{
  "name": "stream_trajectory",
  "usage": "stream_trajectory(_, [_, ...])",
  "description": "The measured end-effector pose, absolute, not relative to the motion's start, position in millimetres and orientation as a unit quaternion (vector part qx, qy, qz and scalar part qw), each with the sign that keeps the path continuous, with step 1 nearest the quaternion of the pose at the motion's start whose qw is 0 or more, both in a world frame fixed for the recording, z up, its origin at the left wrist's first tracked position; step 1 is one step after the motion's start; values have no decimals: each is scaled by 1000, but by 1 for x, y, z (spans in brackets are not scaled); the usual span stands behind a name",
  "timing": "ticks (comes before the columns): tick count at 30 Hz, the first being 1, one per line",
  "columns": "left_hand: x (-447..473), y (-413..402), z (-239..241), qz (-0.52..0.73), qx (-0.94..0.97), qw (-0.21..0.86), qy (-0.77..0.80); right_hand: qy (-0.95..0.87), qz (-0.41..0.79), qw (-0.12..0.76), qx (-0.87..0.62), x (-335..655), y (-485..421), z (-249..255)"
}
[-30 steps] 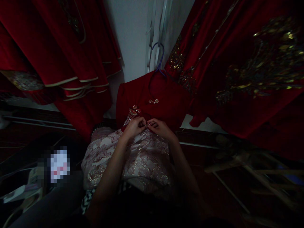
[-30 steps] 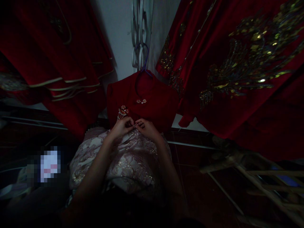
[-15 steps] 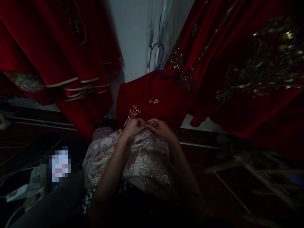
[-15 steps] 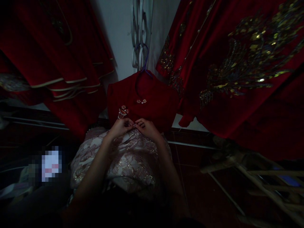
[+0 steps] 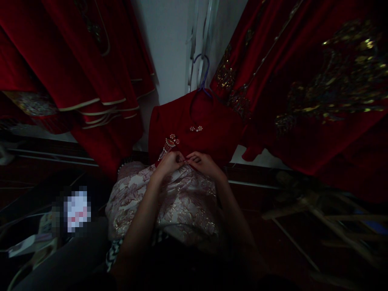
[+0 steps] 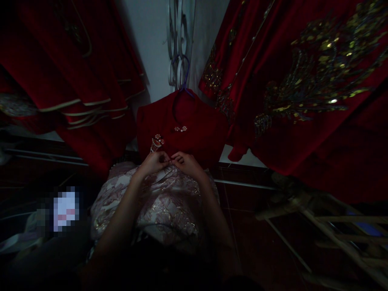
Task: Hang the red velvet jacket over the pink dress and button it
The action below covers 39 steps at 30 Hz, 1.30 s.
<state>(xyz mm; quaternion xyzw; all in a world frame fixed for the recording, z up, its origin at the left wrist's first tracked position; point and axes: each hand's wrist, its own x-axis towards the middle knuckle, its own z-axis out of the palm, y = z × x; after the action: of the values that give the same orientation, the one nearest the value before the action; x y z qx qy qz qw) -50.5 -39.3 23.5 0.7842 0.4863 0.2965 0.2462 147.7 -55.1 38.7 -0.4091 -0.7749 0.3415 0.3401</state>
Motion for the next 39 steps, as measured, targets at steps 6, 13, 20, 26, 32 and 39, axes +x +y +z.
stream_trajectory(6, [-49,-39,21,332,767,302,458,-765,349,349,-414,148,-53,37])
stream_trajectory(13, [-42,-46,31,358,680,526,364,-786,307,342,-414,144,-61,44])
stream_trajectory(20, [-36,-27,20,586,404,565,417,-808,344,295,-375,156,-71,64])
stream_trajectory(26, [-36,-27,24,652,342,586,338,-806,390,276,-350,155,-72,61])
stream_trajectory(32, [-30,-25,30,690,270,571,353,-816,368,273,-352,144,-71,57])
stream_trajectory(39, [-21,-21,34,636,296,607,373,-823,350,269,-358,147,-73,59])
